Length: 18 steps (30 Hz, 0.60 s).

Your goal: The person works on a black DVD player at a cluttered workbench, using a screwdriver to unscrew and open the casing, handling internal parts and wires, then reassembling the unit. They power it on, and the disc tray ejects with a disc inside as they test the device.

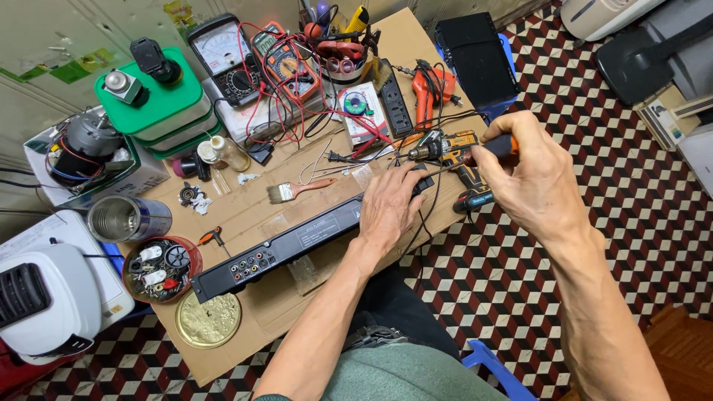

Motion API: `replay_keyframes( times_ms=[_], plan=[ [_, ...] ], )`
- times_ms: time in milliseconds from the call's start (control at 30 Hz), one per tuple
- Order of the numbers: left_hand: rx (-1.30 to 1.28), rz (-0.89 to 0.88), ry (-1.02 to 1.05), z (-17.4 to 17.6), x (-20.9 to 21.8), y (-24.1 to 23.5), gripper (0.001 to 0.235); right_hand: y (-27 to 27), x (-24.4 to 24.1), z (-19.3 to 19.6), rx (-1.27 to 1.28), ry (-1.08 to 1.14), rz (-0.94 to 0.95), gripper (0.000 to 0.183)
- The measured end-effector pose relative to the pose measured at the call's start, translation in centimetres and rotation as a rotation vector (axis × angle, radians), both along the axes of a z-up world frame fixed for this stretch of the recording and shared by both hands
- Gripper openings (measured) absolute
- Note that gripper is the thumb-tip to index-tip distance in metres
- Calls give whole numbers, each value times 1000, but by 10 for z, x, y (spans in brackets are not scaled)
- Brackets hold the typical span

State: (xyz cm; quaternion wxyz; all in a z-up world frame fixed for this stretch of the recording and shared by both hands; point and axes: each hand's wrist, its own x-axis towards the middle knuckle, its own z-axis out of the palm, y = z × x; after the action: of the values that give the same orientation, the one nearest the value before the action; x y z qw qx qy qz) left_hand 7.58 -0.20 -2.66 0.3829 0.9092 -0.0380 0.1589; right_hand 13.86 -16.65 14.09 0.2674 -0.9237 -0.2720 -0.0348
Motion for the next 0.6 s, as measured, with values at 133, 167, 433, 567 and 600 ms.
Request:
replay_keyframes(
  times_ms=[133,167,433,567,600],
  plan=[
    [-5,8,-16,-4,0,-1,42,0,1,-10,-56,-196,25,27],
    [-8,9,-29,-4,0,-1,43,1,0,-9,-115,-246,-25,30],
    [-52,20,-42,-3,0,-2,49,1,2,6,22,-196,190,33],
    [-48,29,-53,-2,-1,-3,45,-3,5,-9,-59,-239,61,29],
    [-41,29,-56,-1,-1,-3,44,-2,5,-8,-82,-254,27,30]
  ],
)
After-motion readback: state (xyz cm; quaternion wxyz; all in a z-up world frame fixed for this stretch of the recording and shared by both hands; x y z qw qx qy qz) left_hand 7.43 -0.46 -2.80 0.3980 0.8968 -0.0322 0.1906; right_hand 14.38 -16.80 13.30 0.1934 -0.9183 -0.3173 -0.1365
